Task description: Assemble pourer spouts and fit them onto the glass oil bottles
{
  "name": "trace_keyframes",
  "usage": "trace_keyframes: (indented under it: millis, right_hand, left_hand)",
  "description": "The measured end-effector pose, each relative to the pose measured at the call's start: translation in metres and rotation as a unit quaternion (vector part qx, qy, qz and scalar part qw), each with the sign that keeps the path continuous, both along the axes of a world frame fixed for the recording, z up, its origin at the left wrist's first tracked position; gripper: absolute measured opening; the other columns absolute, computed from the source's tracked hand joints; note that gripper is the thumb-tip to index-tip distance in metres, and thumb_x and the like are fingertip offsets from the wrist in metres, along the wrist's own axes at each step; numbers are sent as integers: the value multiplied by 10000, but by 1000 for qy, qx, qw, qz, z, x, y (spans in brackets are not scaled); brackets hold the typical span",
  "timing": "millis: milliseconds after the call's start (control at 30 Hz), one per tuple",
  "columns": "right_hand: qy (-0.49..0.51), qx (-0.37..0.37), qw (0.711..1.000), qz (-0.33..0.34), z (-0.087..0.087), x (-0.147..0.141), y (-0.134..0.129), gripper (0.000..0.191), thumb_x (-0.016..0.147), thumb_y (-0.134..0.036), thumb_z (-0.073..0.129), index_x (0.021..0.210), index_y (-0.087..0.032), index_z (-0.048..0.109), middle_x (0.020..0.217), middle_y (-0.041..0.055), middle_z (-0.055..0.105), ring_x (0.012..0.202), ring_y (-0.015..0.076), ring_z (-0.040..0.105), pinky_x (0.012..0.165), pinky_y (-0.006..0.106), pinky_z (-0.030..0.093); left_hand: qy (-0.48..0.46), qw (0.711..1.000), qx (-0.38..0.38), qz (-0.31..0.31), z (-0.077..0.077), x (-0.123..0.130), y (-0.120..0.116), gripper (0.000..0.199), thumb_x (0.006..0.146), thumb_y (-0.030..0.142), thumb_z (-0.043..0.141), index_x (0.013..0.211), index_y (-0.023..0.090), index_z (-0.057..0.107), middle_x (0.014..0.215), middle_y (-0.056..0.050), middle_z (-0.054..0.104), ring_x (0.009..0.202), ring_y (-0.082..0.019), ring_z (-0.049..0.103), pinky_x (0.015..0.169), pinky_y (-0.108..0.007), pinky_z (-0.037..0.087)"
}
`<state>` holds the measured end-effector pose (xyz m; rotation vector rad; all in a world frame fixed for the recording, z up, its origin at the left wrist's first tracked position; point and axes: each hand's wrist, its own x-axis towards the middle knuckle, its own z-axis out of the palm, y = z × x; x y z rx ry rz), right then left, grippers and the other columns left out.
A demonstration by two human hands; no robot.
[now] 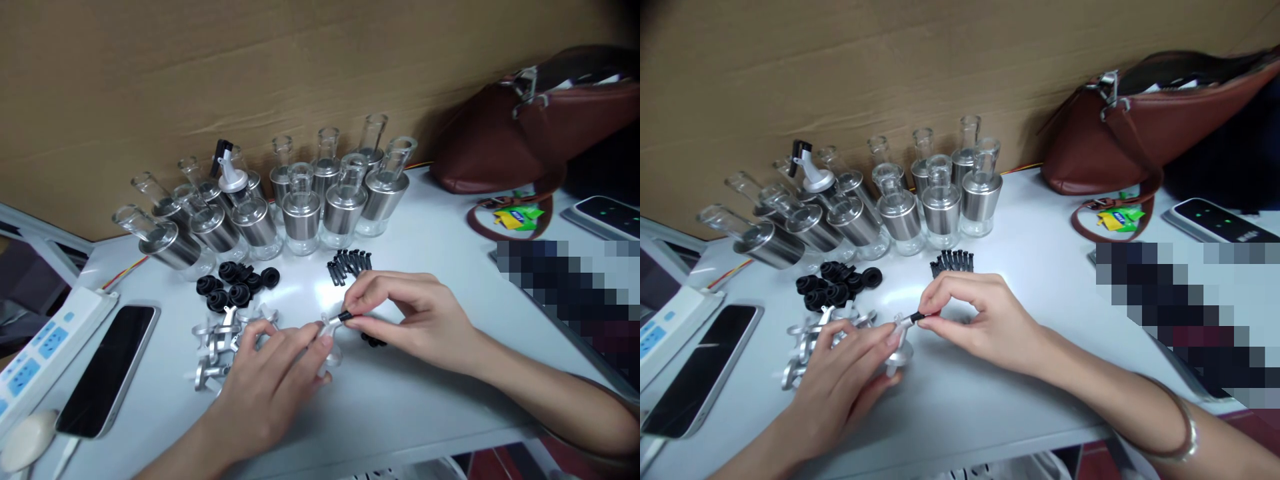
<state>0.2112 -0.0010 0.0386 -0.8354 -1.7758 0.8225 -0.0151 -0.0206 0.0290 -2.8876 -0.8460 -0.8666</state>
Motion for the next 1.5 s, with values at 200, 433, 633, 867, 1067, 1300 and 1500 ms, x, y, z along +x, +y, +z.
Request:
trace_keyframes:
  millis: [200, 433, 633, 867, 1067, 1300, 1500]
  right_hand:
    - [8, -13, 1000, 27, 0, 0, 0, 117, 777, -99, 708, 719, -171, 636, 729, 32, 697, 690, 134, 673, 642, 249, 545]
    - [110, -280, 947, 112, 2, 5, 4, 35, 786, -181, 701, 778, -154, 679, 769, 24, 679, 696, 110, 631, 645, 236, 506]
    - [174, -432, 839, 282, -2, 5, 6, 326, 881, -314, 630, 1169, -161, 635, 796, -5, 605, 699, 84, 557, 686, 240, 433]
    - [260, -533, 735, 329, -8, -2, 0, 279, 841, -343, 673, 1013, -131, 613, 675, -19, 553, 578, 96, 461, 619, 265, 341]
    - [297, -550, 717, 309, -14, -8, -1, 263, 811, -327, 697, 963, -131, 608, 621, -43, 487, 573, 97, 428, 602, 260, 322]
    - [200, -457, 822, 274, -15, -8, 0, 295, 832, -397, 687, 924, -142, 572, 652, -42, 561, 576, 74, 477, 600, 236, 339]
    - [158, -426, 869, 197, -12, -4, 3, 267, 849, -404, 659, 888, -156, 570, 609, -56, 539, 562, 77, 457, 577, 233, 313]
  left_hand:
    - [6, 1000, -1, -13, -1, -1, 0, 206, 979, 176, 448, 1154, 119, 543, 1038, -101, 731, 820, -150, 661, 833, -347, 363]
    - [7, 1000, -1, -22, -3, -2, 0, 212, 981, 162, 443, 1170, 121, 530, 1104, -127, 714, 919, -155, 658, 840, -349, 362]
    - [15, 999, 5, -34, -1, -2, 1, 217, 975, 138, 445, 1174, 128, 532, 1099, -111, 716, 934, -158, 657, 850, -350, 357]
    - [-1, 999, -24, -47, 5, 0, -3, 212, 973, 177, 478, 1166, 115, 541, 1011, -59, 738, 861, -126, 663, 845, -338, 341]
    - [9, 999, -19, -41, 5, 0, -3, 211, 975, 192, 481, 1154, 109, 554, 989, -52, 745, 780, -126, 660, 842, -345, 340]
    - [37, 998, 1, -45, 11, -5, 7, 285, 995, 291, 443, 1199, 117, 540, 1075, -78, 737, 938, -155, 656, 844, -344, 350]
    - [36, 990, 5, 135, 16, -28, 30, 238, 965, 281, 455, 1124, 149, 574, 1137, -127, 698, 1071, -254, 613, 858, -406, 377]
